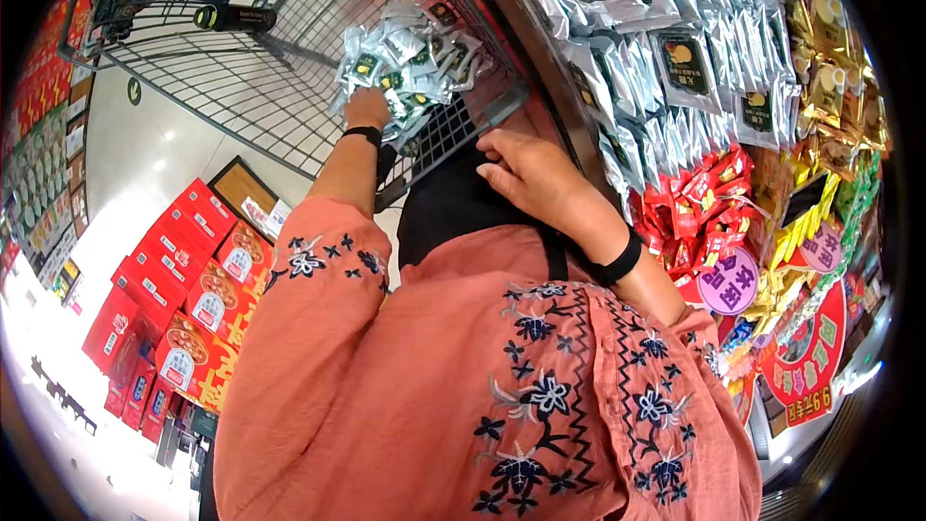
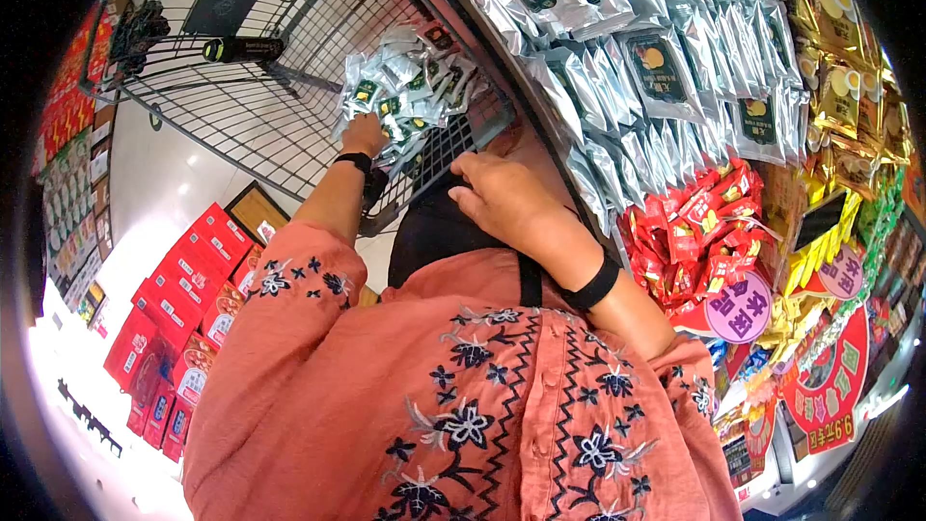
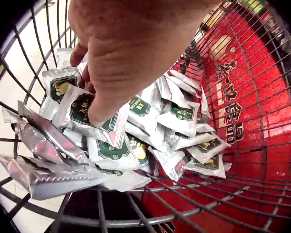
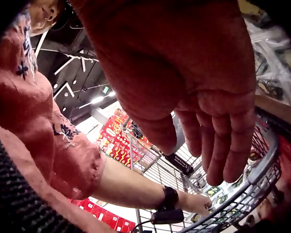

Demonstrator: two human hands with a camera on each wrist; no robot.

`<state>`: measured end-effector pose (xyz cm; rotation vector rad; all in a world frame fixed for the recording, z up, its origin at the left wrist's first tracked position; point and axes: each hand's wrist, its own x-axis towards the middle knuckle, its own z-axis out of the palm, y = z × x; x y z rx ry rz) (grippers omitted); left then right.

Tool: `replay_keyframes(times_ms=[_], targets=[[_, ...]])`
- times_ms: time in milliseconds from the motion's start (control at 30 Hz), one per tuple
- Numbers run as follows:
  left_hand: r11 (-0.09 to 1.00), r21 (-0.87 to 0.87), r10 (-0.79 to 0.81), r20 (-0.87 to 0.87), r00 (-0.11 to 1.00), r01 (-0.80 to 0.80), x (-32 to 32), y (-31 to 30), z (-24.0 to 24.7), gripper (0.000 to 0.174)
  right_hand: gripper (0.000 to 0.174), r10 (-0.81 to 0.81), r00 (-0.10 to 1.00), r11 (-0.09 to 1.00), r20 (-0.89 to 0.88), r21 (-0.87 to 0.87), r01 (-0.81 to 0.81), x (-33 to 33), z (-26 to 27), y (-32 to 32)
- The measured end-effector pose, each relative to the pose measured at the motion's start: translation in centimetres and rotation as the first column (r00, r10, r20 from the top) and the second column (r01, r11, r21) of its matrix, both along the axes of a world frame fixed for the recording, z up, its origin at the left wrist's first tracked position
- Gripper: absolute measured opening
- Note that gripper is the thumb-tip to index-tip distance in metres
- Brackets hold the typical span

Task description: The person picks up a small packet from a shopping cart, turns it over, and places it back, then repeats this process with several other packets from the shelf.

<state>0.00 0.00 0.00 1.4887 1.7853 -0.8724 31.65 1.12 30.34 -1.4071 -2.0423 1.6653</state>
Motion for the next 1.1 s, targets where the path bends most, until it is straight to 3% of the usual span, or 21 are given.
replay_keyframes(times_ms=[200, 300, 333, 433, 500, 567, 600, 633, 800, 967, 1100], targets=[[0.997, 0.069, 0.026, 0.065, 0.998, -0.031, 0.8, 0.4, 3.9, 0.058, 0.025, -0.029, 0.999, 0.999, -0.044, 0.029, 0.030, -0.4, -0.1, 0.4], [0.999, -0.019, 0.049, 0.146, 0.988, -0.047, 0.1, 1.1, 5.0, 0.060, 0.026, -0.020, 0.999, 0.999, -0.030, 0.034, 0.021, -0.2, 0.2, 0.7], [0.993, -0.047, 0.112, 0.190, 0.975, -0.105, -0.5, 0.8, 4.2, 0.055, 0.027, -0.017, 1.000, 1.000, -0.025, 0.023, 0.018, -0.1, 0.2, 0.6], [0.997, 0.038, 0.052, 0.264, 0.963, -0.064, -1.0, 0.6, 4.5, 0.048, 0.028, -0.016, 0.999, 0.999, -0.035, 0.032, 0.018, 0.2, 0.1, 0.4], [0.972, 0.138, 0.134, 0.343, 0.930, -0.191, -0.9, 1.3, 6.6, 0.036, 0.027, -0.056, 0.995, 0.998, -0.084, 0.029, 0.058, 0.2, 0.4, 0.4], [0.871, 0.209, 0.276, 0.541, 0.794, -0.445, -0.9, 2.6, 9.7, 0.034, 0.025, -0.127, 0.978, 0.992, -0.166, 0.003, 0.129, 0.1, 0.8, 0.7], [0.761, 0.010, 0.508, 0.613, 0.605, -0.649, -1.5, 3.1, 10.2, 0.033, 0.029, -0.152, 0.970, 0.988, -0.189, -0.020, 0.151, 0.3, 0.6, 0.9], [0.567, -0.134, 0.575, 0.771, 0.274, -0.812, 0.1, 3.5, 14.7, 0.031, 0.030, -0.190, 0.962, 0.981, -0.195, -0.064, 0.181, 0.3, 0.9, 1.1], [0.516, -0.306, 0.468, 0.883, -0.036, -0.800, 4.2, 4.7, 28.5, 0.034, 0.037, -0.367, 0.883, 0.924, -0.292, -0.220, 0.312, 0.1, 3.2, 2.9], [0.644, -0.251, 0.313, 0.948, -0.050, -0.723, 7.7, 4.1, 34.8, 0.038, 0.045, -0.481, 0.801, 0.864, -0.357, -0.351, 0.362, 0.2, 7.2, 4.0], [0.714, -0.189, 0.238, 0.971, -0.021, -0.674, 10.2, 3.7, 37.3, 0.037, 0.046, -0.511, 0.735, 0.851, -0.445, -0.379, 0.363, 1.1, 7.4, 4.4]])
